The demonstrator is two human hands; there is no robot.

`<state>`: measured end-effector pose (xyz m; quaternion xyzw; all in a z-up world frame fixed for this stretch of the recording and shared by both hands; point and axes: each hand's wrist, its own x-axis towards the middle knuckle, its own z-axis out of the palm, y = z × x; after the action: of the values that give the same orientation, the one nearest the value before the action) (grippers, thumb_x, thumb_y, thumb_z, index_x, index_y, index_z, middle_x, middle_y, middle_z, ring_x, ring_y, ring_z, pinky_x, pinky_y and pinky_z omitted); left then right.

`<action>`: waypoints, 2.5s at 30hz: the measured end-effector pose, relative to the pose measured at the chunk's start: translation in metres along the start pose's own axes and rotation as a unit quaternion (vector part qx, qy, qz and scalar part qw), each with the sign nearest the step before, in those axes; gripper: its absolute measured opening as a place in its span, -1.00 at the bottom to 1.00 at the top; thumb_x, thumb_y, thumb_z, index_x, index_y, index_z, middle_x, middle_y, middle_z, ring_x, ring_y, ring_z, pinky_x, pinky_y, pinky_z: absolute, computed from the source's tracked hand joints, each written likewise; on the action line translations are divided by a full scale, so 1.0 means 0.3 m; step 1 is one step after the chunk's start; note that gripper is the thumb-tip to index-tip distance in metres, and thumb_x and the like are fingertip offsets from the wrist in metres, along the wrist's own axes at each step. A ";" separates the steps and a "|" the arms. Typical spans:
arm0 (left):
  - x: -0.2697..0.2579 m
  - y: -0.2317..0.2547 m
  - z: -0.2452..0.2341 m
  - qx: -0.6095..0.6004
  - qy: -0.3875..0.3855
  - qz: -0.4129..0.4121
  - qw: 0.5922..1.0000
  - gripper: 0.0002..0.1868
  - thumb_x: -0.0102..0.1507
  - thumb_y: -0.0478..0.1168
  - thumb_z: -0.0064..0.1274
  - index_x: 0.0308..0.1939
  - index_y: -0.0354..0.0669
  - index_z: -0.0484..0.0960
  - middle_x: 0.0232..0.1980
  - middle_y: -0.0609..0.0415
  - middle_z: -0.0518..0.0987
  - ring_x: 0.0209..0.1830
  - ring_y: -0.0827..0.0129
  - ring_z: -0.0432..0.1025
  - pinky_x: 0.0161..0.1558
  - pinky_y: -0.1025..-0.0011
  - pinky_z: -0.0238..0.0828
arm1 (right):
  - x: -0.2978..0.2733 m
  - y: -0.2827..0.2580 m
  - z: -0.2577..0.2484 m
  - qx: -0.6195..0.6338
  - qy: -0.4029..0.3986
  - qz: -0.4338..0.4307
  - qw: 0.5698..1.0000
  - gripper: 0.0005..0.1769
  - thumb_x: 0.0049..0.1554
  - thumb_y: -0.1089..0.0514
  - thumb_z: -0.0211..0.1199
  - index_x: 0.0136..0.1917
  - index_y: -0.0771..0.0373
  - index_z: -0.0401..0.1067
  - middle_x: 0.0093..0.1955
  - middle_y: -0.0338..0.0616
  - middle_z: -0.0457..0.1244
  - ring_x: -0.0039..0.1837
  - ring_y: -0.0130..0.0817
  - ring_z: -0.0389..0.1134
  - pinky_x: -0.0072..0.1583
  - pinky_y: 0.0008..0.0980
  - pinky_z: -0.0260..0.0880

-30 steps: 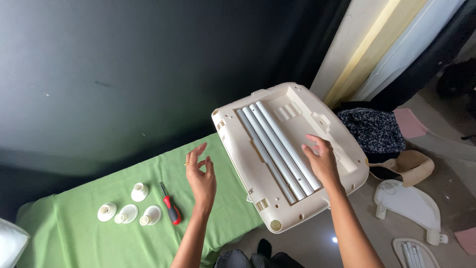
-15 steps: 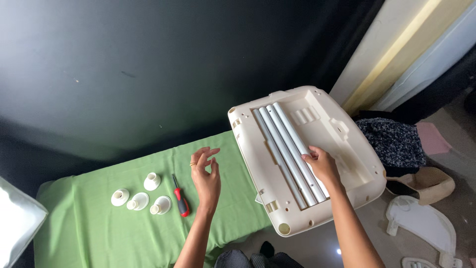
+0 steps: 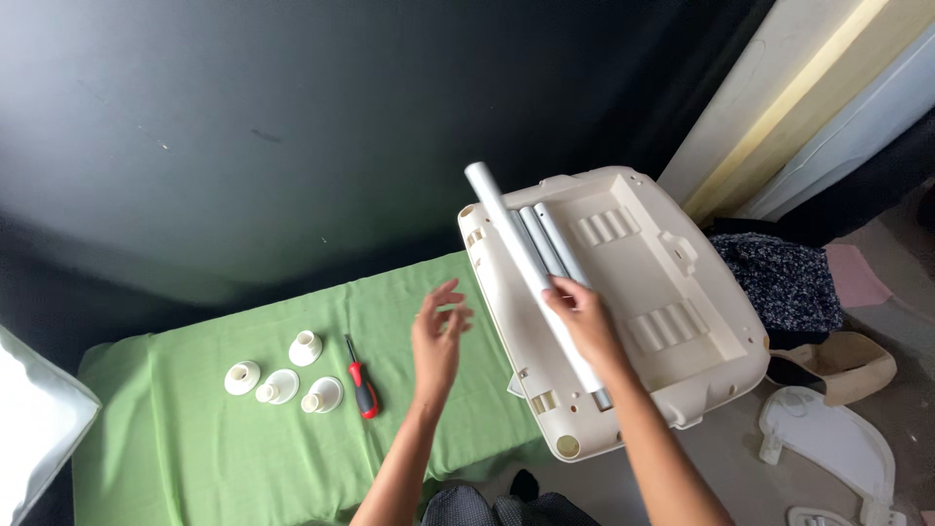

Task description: The person uses a screwdriver to remove four legs from an overturned white plastic table. They unscrew each leg, place the detached legs on a green cloth, and then insert the legs into slots on the table base.

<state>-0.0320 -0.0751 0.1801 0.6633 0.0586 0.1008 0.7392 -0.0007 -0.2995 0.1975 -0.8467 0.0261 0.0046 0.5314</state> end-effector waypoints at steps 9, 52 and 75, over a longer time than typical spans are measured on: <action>-0.012 -0.069 0.034 -0.092 -0.036 -0.150 0.984 -0.49 0.37 -0.05 -0.01 0.33 -0.22 0.41 -0.06 0.02 0.60 -0.11 0.38 0.53 -0.13 0.35 0.55 | -0.142 -0.144 0.254 -0.032 -0.107 0.096 0.989 -0.58 0.29 0.02 0.08 0.36 0.16 0.43 0.00 -0.16 0.41 -0.06 -0.36 0.43 -0.03 -0.32 0.41; 0.039 -0.036 -0.282 -0.098 -0.076 -0.150 0.981 -0.44 0.28 -0.26 0.10 0.36 -0.27 0.38 0.08 -0.07 0.61 -0.01 0.29 0.51 0.08 0.23 0.49 | -0.218 -0.054 0.352 -0.016 -0.375 0.114 0.920 -0.20 0.06 0.13 0.42 0.44 0.19 0.06 0.25 -0.07 0.32 0.21 -0.30 0.43 0.23 -0.18 0.42; -0.041 0.078 -0.250 0.095 -0.215 -0.021 0.972 -0.55 0.31 -0.27 0.11 0.31 -0.15 0.54 0.06 0.07 0.58 -0.09 0.34 0.53 0.01 0.36 0.52 | -0.166 -0.106 0.262 0.202 -0.203 0.043 0.957 -0.45 0.18 0.21 0.26 0.41 0.25 0.23 0.12 -0.07 0.38 0.18 -0.26 0.49 0.24 -0.20 0.45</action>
<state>-0.0622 -0.0029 0.1942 0.7354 -0.0783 -0.0660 0.6699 -0.0474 -0.2130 0.1938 -0.7007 -0.0458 0.1942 0.6850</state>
